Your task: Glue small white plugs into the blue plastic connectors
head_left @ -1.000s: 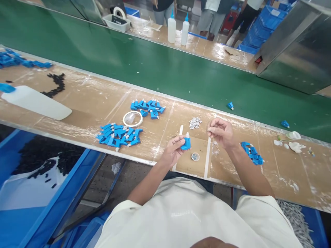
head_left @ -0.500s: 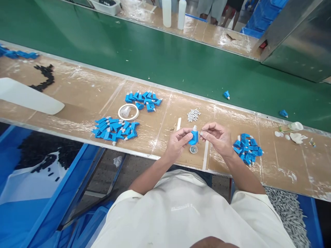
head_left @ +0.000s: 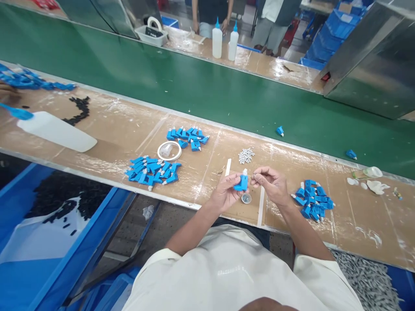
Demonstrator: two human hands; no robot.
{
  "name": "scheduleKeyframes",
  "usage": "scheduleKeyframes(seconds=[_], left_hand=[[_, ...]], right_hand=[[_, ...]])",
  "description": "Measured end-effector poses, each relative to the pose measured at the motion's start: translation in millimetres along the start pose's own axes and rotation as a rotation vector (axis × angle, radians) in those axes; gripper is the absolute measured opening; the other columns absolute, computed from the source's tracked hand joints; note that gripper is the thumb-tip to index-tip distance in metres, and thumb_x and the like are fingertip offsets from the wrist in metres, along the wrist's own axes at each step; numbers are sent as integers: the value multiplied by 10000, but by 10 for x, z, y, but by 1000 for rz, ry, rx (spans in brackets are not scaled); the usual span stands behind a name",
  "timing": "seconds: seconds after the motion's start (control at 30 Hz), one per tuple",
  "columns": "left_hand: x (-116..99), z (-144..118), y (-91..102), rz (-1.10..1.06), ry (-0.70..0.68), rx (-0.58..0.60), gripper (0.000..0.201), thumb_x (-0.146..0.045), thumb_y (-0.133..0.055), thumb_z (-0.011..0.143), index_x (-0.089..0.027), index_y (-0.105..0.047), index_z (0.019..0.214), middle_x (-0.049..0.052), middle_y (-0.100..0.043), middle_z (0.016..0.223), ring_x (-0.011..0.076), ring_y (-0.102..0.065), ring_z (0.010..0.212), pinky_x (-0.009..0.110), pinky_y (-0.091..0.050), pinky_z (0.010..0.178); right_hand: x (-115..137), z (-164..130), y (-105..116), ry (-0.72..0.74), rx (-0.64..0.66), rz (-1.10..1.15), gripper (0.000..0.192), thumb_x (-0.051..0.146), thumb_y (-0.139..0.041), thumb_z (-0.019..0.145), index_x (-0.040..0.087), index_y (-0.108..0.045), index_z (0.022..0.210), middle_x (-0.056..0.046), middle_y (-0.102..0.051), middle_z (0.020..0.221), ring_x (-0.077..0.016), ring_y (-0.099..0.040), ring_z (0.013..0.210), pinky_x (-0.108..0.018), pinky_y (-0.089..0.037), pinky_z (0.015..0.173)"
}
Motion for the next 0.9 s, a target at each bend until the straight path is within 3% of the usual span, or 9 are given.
scheduleKeyframes(seconds=[0.23,0.5,0.7,0.8,0.9], left_hand=[[-26,13,-61,-31,25,54,324,-297,-868,690,-113,-660,857,46,-692,714,113,-666,605,166,-532,541],[7,30,-5,55,56,80,326,-333,-842,722,-91,-653,831,79,-695,724,128,-683,618,165,-519,539],[45,40,54,35,80,55,282,-303,-832,738,-90,-666,818,67,-680,713,130,-693,627,151,-506,508],[35,24,75,33,72,51,329,-330,-876,695,-92,-681,811,58,-676,717,118,-681,627,152,-512,525],[-9,2,117,42,25,21,368,-348,-910,655,-104,-692,825,40,-673,731,97,-646,623,165,-511,551]], right_hand=[[74,-45,-47,15,54,-92,319,506,-806,815,196,-744,857,-38,-747,721,-166,-721,635,-284,-621,584],[291,-147,-165,199,144,-303,250,440,-697,927,208,-749,854,-51,-712,815,-157,-675,720,-279,-575,627],[442,-230,-210,375,112,-567,116,308,-678,932,231,-762,912,-62,-760,823,-176,-687,699,-306,-579,631],[392,-217,-197,320,81,-586,128,344,-712,904,232,-759,864,-62,-761,788,-188,-696,683,-333,-588,651],[206,-186,-143,99,48,-338,243,453,-745,875,212,-730,843,-51,-748,726,-187,-712,647,-327,-611,617]])
Point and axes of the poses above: each hand's wrist, its own z-axis towards the middle knuckle, its own y-axis out of the back of the hand, x = y × z, the point moved 10 cm from there along z, towards the middle knuckle
